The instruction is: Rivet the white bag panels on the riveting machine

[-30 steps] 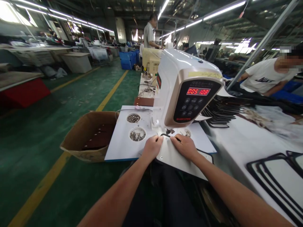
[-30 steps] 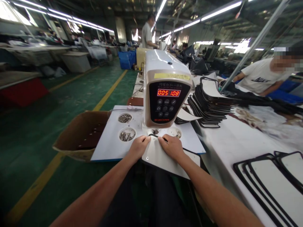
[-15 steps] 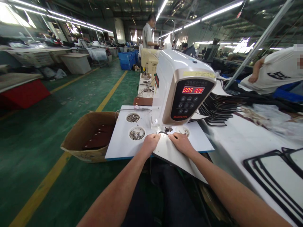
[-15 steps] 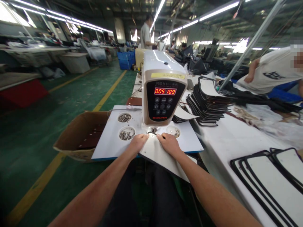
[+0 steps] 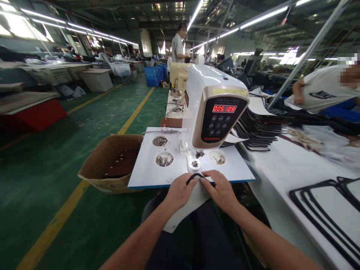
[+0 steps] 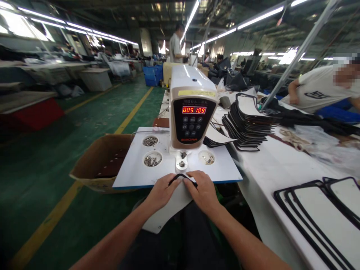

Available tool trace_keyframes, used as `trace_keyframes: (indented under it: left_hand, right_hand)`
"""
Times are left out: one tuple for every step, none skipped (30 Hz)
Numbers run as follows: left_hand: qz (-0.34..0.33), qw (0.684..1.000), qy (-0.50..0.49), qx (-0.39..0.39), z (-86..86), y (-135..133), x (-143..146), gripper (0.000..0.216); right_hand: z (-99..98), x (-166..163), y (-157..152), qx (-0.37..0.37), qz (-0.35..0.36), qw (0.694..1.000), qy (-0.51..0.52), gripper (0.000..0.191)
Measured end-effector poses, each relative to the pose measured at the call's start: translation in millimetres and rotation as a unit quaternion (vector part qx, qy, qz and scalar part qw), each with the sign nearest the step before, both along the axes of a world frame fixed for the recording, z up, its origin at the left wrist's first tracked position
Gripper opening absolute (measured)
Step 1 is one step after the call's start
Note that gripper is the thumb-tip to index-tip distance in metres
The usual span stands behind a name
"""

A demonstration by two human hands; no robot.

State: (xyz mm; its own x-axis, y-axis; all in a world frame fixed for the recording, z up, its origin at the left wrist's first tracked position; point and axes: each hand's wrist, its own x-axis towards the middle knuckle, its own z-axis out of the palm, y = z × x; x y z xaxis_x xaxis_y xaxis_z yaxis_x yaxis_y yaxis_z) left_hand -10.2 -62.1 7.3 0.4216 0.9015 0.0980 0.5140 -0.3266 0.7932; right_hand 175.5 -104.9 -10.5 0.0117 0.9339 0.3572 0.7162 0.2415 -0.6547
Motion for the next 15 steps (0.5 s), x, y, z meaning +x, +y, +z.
trace_keyframes:
  left_hand:
    - [-0.012, 1.000, 0.000, -0.002, 1.4, 2.7, 4.1, 0.036]
    - [-0.018, 1.000, -0.004, -0.007, 1.7, 5.5, 7.1, 0.036]
    - [-0.019, 1.000, -0.008, -0.013, 1.2, 8.4, 8.9, 0.036]
    - [-0.016, 1.000, -0.009, -0.019, 0.0, 11.3, 9.8, 0.037]
    - [-0.014, 1.000, -0.006, -0.023, -1.6, 14.3, 9.9, 0.038]
    - [-0.010, 1.000, 0.001, -0.023, -3.3, 17.5, 9.7, 0.039]
    - [-0.004, 1.000, 0.013, -0.022, -4.9, 20.7, 9.5, 0.041]
    - [0.007, 0.999, 0.027, -0.019, -6.0, 24.2, 9.6, 0.042]
    - [0.020, 0.999, 0.044, -0.016, -6.7, 27.9, 10.1, 0.044]
    - [0.036, 0.998, 0.060, -0.013, -6.8, 31.8, 11.0, 0.046]
    - [0.052, 0.996, 0.075, -0.010, -6.5, 35.8, 12.3, 0.048]
    - [0.065, 0.994, 0.090, -0.007, -5.9, 39.9, 13.9, 0.049]
    - [0.075, 0.992, 0.102, -0.004, -5.2, 44.0, 15.6, 0.049]
    - [0.083, 0.990, 0.113, 0.000, -4.4, 47.9, 17.2, 0.050]
    - [0.088, 0.989, 0.121, 0.004, -4.0, 51.6, 18.5, 0.050]
  right_hand:
    - [3.9, -0.5, 5.9, -0.024, 0.017, 0.999, -0.024, 0.034]
    - [6.3, -1.1, 11.4, -0.049, 0.021, 0.998, -0.041, 0.036]
    - [7.2, -1.6, 16.5, -0.068, 0.015, 0.996, -0.053, 0.038]
    - [6.8, -2.0, 21.0, -0.078, 0.002, 0.995, -0.061, 0.041]
    - [5.5, -2.0, 25.2, -0.079, -0.009, 0.995, -0.066, 0.043]
    - [3.6, -1.7, 29.4, -0.076, -0.018, 0.995, -0.067, 0.045]
    - [1.6, -1.0, 33.7, -0.073, -0.026, 0.995, -0.061, 0.047]
    - [-0.2, 0.0, 38.5, -0.070, -0.034, 0.996, -0.053, 0.049]
    - [-1.7, 1.1, 43.9, -0.067, -0.041, 0.996, -0.044, 0.050]
    - [-2.7, 2.3, 49.8, -0.065, -0.048, 0.996, -0.038, 0.051]
    - [-3.4, 3.5, 56.1, -0.064, -0.051, 0.996, -0.035, 0.052]
    - [-3.7, 4.5, 62.7, -0.062, -0.052, 0.996, -0.037, 0.052]
    - [-3.8, 5.5, 69.2, -0.060, -0.053, 0.996, -0.042, 0.051]
    - [-3.9, 6.3, 75.5, -0.058, -0.056, 0.996, -0.048, 0.050]
    - [-4.0, 6.9, 81.4, -0.057, -0.060, 0.995, -0.053, 0.049]
